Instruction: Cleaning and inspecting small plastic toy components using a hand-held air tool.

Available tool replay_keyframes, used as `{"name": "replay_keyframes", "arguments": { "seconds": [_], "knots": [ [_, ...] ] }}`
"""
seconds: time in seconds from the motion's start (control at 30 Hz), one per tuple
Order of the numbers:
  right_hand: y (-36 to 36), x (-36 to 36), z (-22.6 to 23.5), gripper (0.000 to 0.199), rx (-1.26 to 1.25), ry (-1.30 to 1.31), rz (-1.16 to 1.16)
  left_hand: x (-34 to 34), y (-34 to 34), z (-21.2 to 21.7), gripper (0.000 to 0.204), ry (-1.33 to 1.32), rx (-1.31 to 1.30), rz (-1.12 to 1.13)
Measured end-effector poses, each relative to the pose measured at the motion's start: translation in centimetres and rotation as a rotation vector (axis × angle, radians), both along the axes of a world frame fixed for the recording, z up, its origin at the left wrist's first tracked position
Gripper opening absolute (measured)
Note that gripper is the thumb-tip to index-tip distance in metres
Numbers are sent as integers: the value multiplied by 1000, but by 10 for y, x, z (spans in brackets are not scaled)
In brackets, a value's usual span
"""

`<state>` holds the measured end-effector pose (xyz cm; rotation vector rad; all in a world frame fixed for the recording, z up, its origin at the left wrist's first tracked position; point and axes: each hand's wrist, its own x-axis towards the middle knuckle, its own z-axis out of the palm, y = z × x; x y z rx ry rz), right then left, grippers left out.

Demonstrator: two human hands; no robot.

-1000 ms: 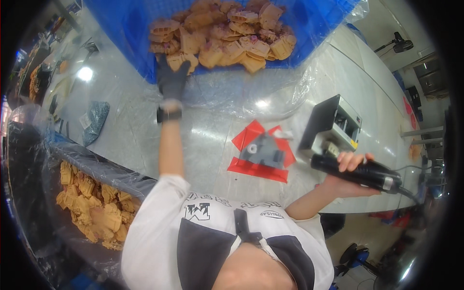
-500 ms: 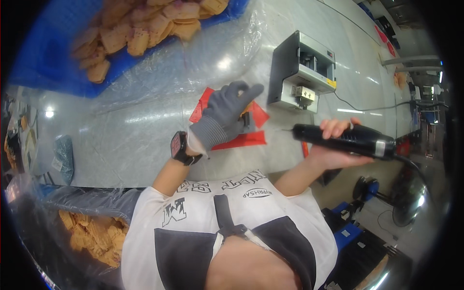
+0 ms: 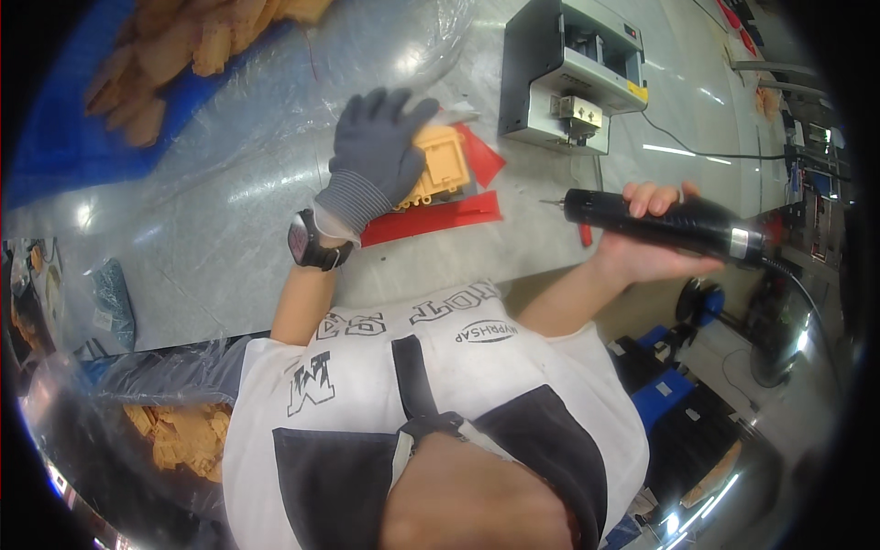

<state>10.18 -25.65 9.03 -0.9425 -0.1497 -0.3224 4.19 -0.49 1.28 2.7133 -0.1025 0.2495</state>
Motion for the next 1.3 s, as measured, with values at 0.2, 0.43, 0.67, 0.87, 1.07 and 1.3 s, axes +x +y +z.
{"name": "replay_keyframes", "arguments": {
  "seconds": [0.2,0.43,0.67,0.87,1.07,1.3],
  "knots": [
    [2,40,18,94,-121,-173,-112,4,10,-17,52,162,-42,-165],
    [30,75,-8,93,-309,-64,-57,-28,-11,-26,32,-415,-489,200],
    [56,-7,-12,92,-5,-310,525,-38,-4,-43,26,-337,-621,200],
    [91,-34,-16,94,-31,-341,651,-38,1,-43,27,-292,-646,150],
    [95,-29,-22,96,-9,-311,685,-41,5,-43,27,-288,-651,136],
    [98,-32,-21,96,-23,-258,600,-49,1,-32,36,-357,-546,106]
  ]
}}
